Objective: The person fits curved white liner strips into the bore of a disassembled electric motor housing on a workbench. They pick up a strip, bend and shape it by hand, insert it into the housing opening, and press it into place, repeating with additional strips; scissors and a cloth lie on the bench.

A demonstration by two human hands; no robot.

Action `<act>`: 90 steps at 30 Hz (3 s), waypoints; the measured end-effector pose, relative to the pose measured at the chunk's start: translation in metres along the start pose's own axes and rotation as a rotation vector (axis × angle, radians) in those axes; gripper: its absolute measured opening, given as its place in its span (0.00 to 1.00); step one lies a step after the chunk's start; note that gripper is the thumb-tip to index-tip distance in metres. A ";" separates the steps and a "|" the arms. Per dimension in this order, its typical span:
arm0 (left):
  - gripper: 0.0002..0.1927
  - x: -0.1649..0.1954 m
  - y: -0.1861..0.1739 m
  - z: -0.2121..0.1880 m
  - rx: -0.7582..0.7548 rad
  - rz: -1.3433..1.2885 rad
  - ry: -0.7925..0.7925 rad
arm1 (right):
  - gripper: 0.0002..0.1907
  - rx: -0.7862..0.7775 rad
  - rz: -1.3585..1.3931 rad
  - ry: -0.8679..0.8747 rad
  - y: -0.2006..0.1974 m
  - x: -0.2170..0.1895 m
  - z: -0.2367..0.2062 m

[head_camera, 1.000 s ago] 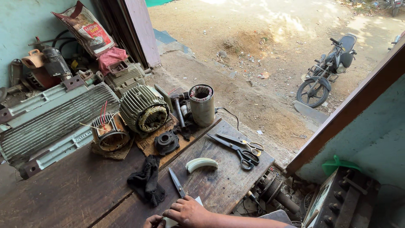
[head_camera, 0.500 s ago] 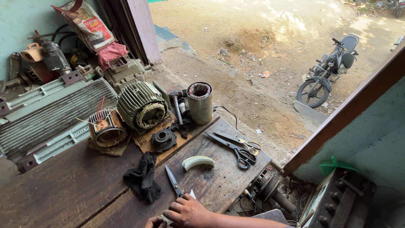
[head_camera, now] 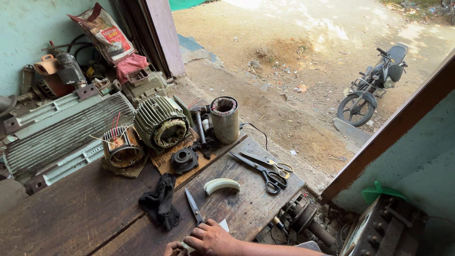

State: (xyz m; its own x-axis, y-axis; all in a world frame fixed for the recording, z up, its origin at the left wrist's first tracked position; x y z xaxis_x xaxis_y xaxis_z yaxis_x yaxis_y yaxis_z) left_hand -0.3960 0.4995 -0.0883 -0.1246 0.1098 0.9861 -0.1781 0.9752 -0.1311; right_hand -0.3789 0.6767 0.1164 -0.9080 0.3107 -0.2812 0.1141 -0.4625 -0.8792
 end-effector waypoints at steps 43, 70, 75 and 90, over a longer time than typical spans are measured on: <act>0.10 0.021 -0.005 -0.008 0.106 -0.030 -0.060 | 0.26 -0.007 0.179 0.090 -0.003 0.015 -0.005; 0.06 0.006 -0.022 -0.048 0.230 -0.066 -0.124 | 0.23 -0.040 0.165 0.021 0.013 -0.001 -0.005; 0.07 0.024 -0.041 -0.064 0.272 -0.254 -0.010 | 0.35 -0.050 0.138 0.221 -0.026 0.016 0.002; 0.14 0.013 -0.115 -0.119 0.347 -0.151 0.234 | 0.10 0.224 1.753 0.761 0.084 -0.015 -0.006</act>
State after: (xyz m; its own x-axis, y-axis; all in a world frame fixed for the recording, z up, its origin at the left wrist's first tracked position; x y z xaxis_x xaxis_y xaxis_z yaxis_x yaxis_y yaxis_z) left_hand -0.2606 0.4112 -0.0480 0.1452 0.0503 0.9881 -0.4990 0.8661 0.0292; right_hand -0.3534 0.6383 0.0444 0.4941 -0.3362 -0.8018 0.4647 -0.6773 0.5704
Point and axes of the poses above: each hand's wrist, its own z-axis towards the middle knuckle, its own y-axis out of the palm, x = y × z, the point moved 9 cm from there along z, towards the middle knuckle, and after that the axes turned 1 degree about -x, right-handed, at the moved point
